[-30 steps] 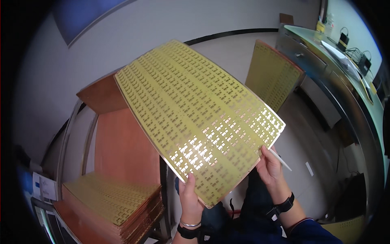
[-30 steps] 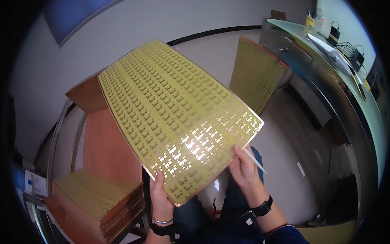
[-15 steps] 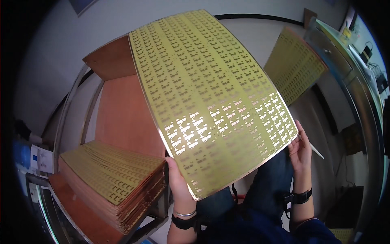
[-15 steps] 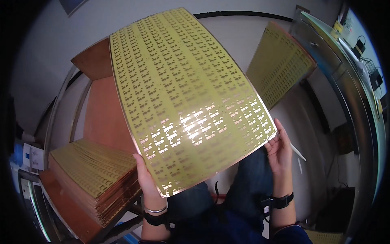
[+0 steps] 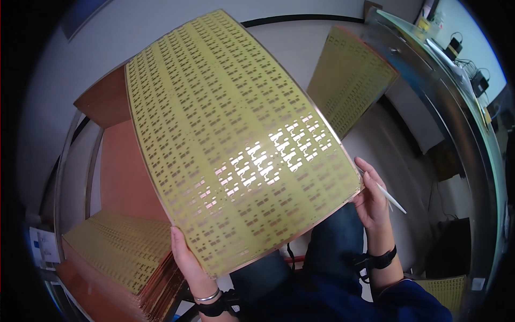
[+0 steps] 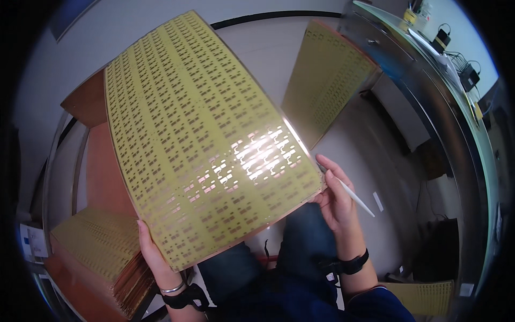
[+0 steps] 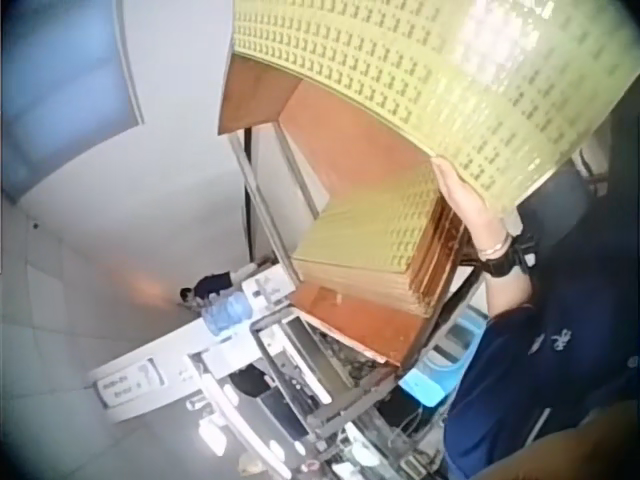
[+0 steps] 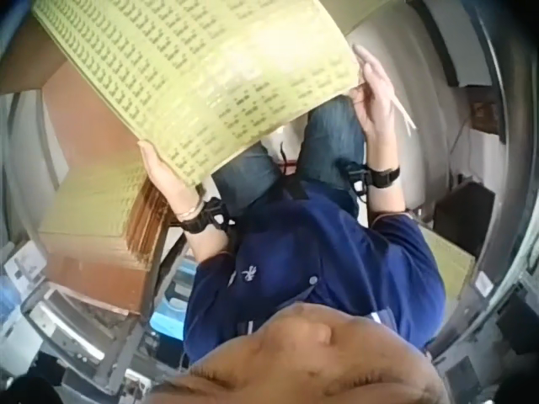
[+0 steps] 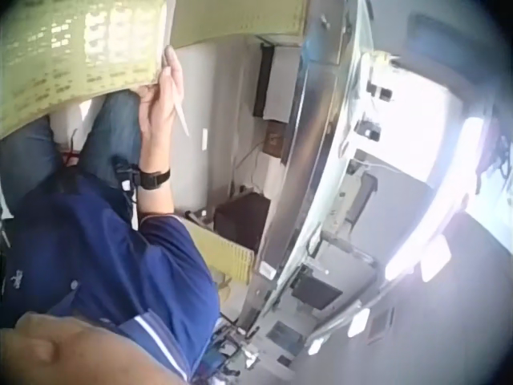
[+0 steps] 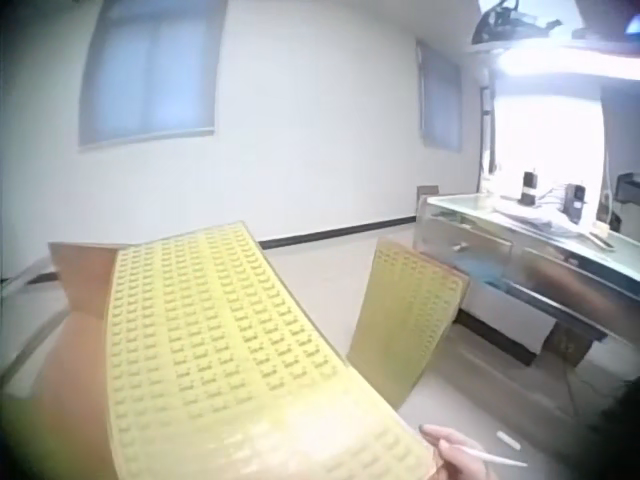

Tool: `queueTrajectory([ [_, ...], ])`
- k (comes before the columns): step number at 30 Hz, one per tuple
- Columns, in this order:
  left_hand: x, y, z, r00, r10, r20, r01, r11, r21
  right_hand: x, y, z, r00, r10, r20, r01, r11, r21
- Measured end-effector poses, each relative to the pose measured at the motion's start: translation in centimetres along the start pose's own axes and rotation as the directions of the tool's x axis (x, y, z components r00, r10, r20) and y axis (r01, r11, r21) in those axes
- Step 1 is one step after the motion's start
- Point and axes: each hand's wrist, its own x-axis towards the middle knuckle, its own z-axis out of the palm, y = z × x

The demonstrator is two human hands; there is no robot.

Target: Inspecting and marking large perforated metal sheets in a fabrication environment.

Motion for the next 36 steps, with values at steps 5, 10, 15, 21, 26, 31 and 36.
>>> queueTrajectory([
  [5, 0.1, 0.0, -0.1, 1.0, -0.008, 0.021, 0.008, 1.0, 0.022, -0.2, -0.6, 0.1, 1.0, 0.002, 0.014, -0.002, 1.0, -0.007],
  [10, 0.9, 1.0, -1.7, 0.987, 0.035, 0.159, -0.062, 0.985, 0.164, -0.4, -0.9, 0.3, 0.996, 0.003, 0.086, 0.007, 0.993, -0.119],
  [15, 1.1, 1.5, -1.2, 0.992, 0.112, 0.052, -0.12, 0.977, 0.175, -0.2, -0.6, 1.9, 0.978, 0.2, 0.065, -0.172, 0.938, -0.301],
  [21, 0.4, 1.1, -2.2, 0.912, 0.397, -0.103, -0.325, 0.853, 0.409, -0.5, 1.0, -1.9, 0.921, 0.331, 0.206, -0.237, 0.895, -0.378],
  [26, -0.1, 2.4, -3.3, 0.917, 0.397, -0.017, -0.353, 0.834, 0.425, -0.9, 1.4, -3.8, 0.88, 0.379, 0.285, -0.259, 0.888, -0.381],
  [31, -0.2, 4.1, -2.4, 0.931, 0.324, 0.167, -0.363, 0.775, 0.517, 0.3, 0.8, -0.3, 0.964, 0.191, 0.183, -0.187, 0.982, -0.04],
  [36, 0.0, 5.7, -2.6, 0.947, 0.182, 0.266, -0.294, 0.824, 0.484, -0.1, 0.7, 0.5, 0.982, 0.042, 0.186, -0.038, 0.999, -0.027],
])
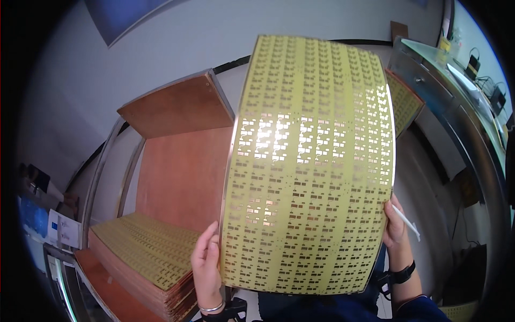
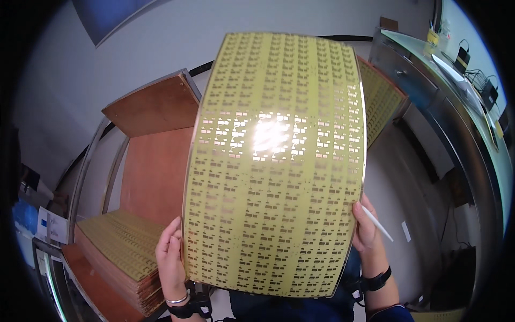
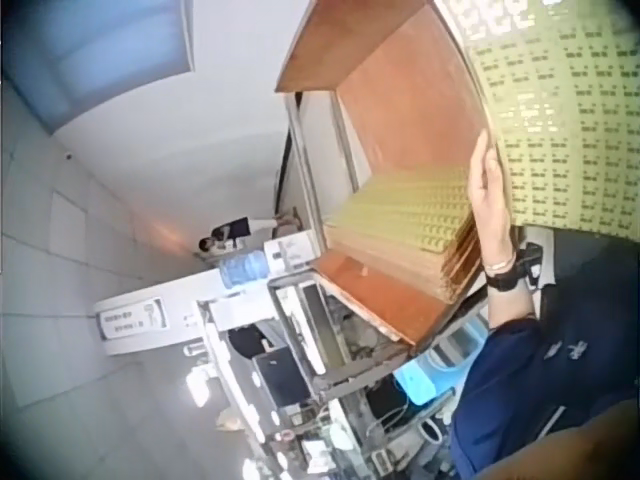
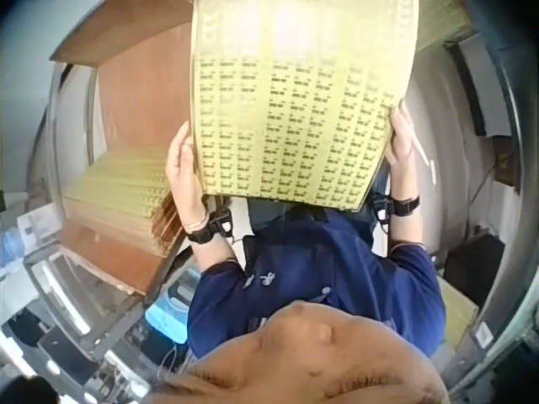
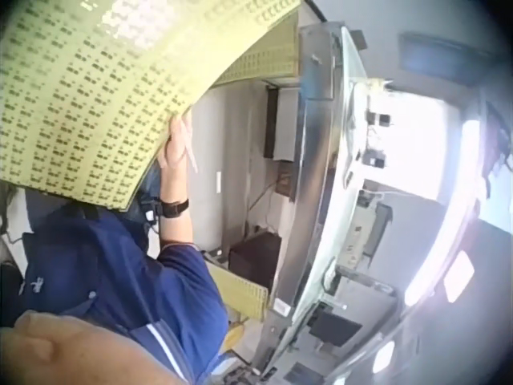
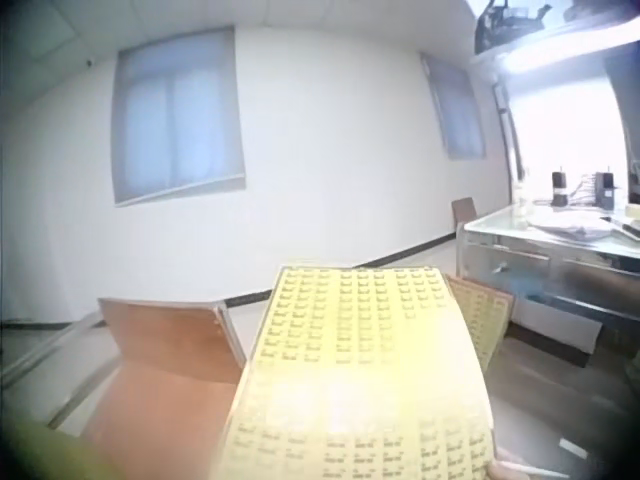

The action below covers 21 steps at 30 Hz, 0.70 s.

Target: Inspecting and marking large perforated metal sheets in a fabrication environment.

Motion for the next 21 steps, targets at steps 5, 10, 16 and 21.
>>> queueTrajectory([
  [5, -0.6, 0.0, -1.5, 0.998, -0.068, 0.002, 0.064, 0.929, -0.364, -0.1, 0.3, 0.3, 0.998, -0.033, -0.047, 0.034, 0.999, 0.03],
  [10, -3.4, -2.3, 1.8, 0.993, -0.005, 0.121, 0.089, 0.708, -0.7, 0.3, 1.3, 2.4, 0.993, -0.11, -0.04, 0.115, 0.981, 0.155],
  [16, -3.8, -3.0, 6.7, 0.985, -0.083, 0.154, 0.167, 0.704, -0.69, -0.6, -0.4, 1.3, 0.998, -0.038, 0.04, 0.029, 0.979, 0.203],
  [21, -2.4, -2.3, 4.7, 0.98, -0.078, 0.181, 0.181, 0.719, -0.671, 1.5, -3.7, -2.8, 0.985, -0.135, -0.108, 0.158, 0.953, 0.257],
])
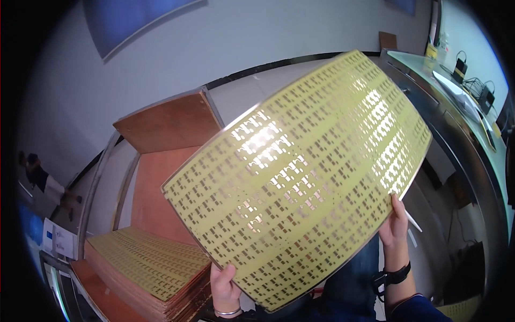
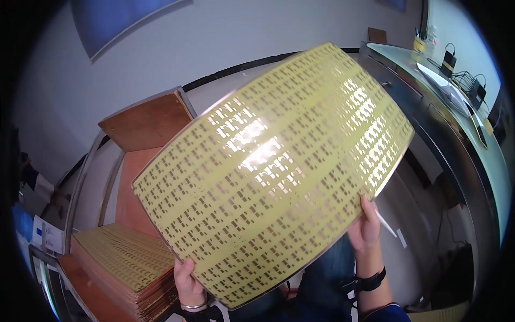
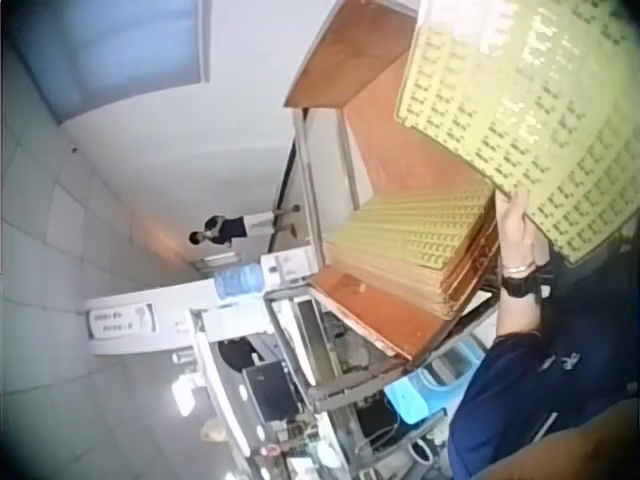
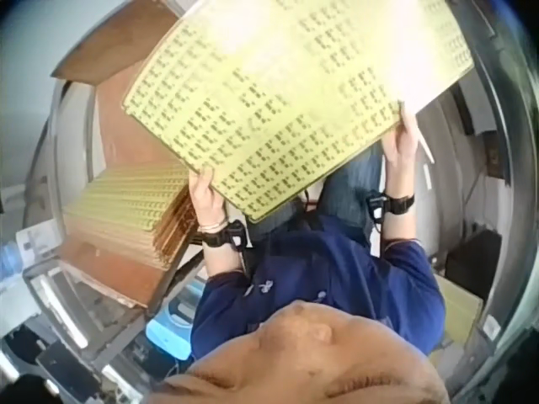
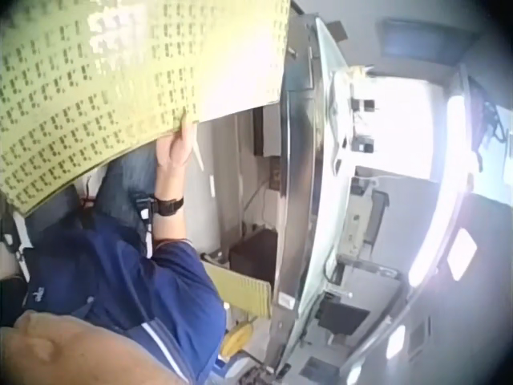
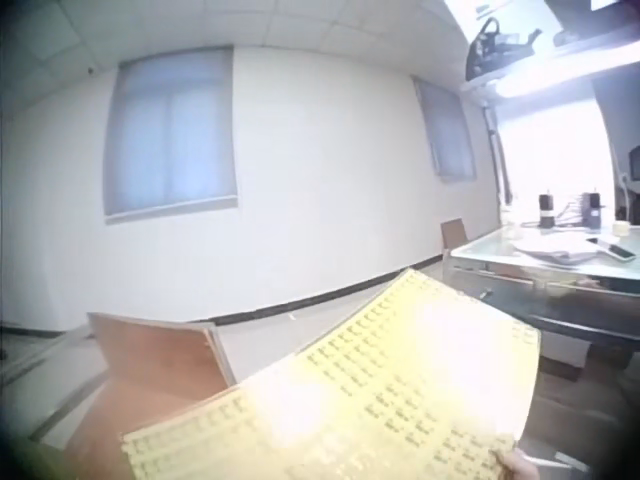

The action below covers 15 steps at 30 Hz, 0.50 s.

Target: Inspecting and marking large perforated metal sheets in a fabrication environment.

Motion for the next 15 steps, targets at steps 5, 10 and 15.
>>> queueTrajectory([
  [5, 1.6, -0.2, 1.2, 0.999, -0.033, -0.015, 0.032, 0.997, -0.07, -1.6, 1.5, -0.1, 0.995, -0.068, -0.068, 0.067, 0.998, -0.019],
  [10, -0.7, -7.1, -2.2, 0.962, -0.201, 0.184, 0.257, 0.894, -0.366, -2.7, 4.3, 2.6, 0.995, 0.021, -0.102, -0.012, 0.996, 0.09],
  [15, 0.2, -7.0, 7.5, 0.894, -0.206, 0.398, 0.29, 0.943, -0.163, -4.0, 5.9, 4.6, 0.992, 0.121, -0.044, -0.116, 0.987, 0.11],
])
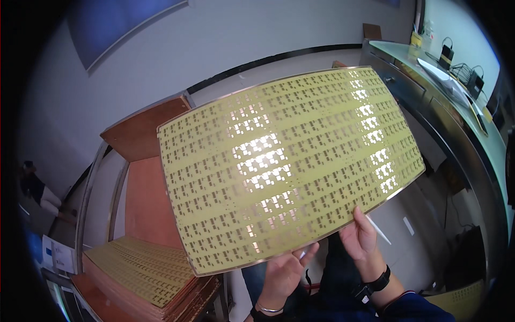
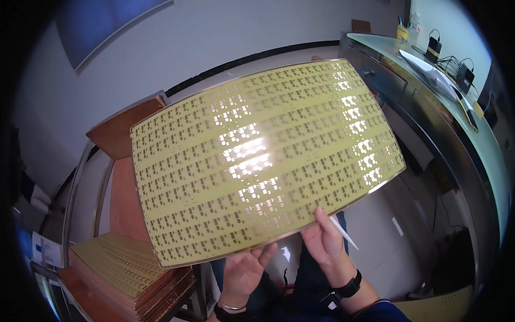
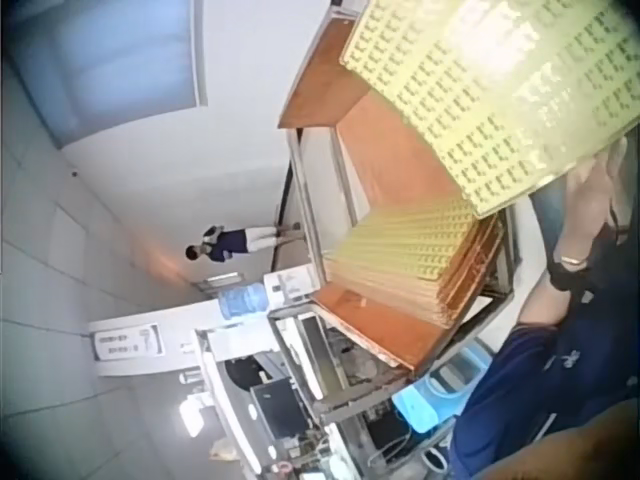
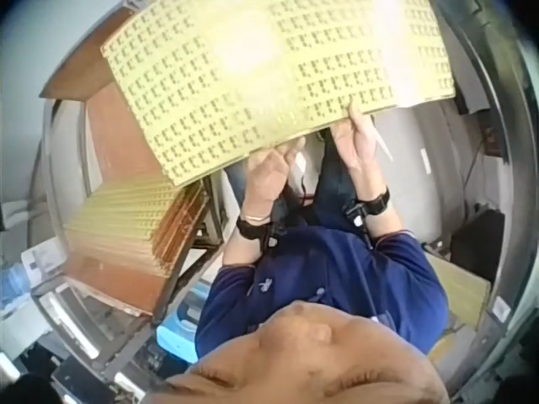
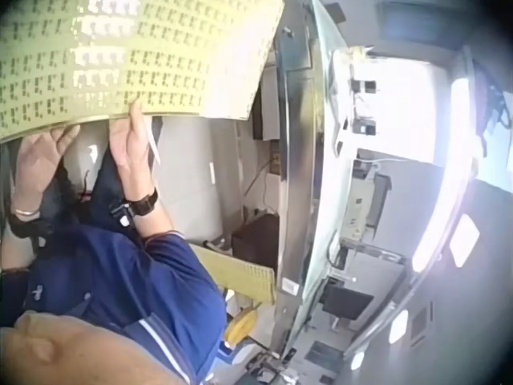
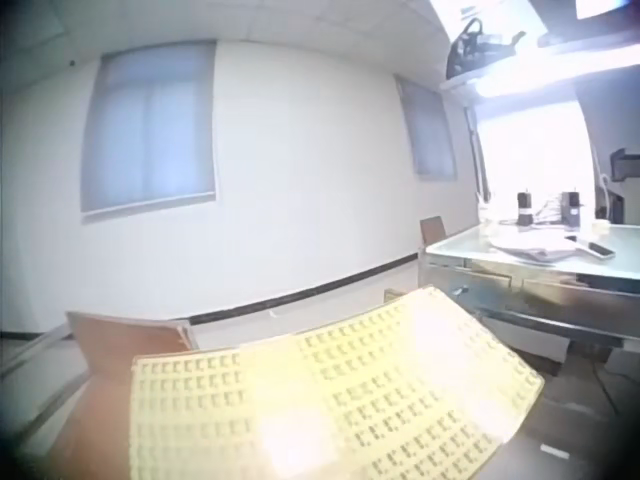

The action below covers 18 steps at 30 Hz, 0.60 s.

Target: Inspecting and marking large perforated metal sheets in a fabrication environment.

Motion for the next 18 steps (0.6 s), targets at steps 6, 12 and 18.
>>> queueTrajectory([
  [6, -0.1, 2.3, -2.9, 0.965, 0.094, -0.244, -0.127, 0.984, -0.124, -1.0, -1.4, -0.6, 0.999, -0.004, 0.042, 0.013, 0.978, -0.207],
  [12, -0.6, 3.4, -7.0, 0.942, 0.122, -0.313, -0.168, 0.978, -0.123, -1.5, -8.7, -7.9, 0.925, -0.348, -0.15, 0.337, 0.937, -0.097],
  [18, -1.7, 4.7, -12.3, 0.925, 0.189, -0.331, -0.268, 0.94, -0.211, -2.9, -9.8, -7.5, 0.937, -0.34, -0.082, 0.32, 0.928, -0.191],
])
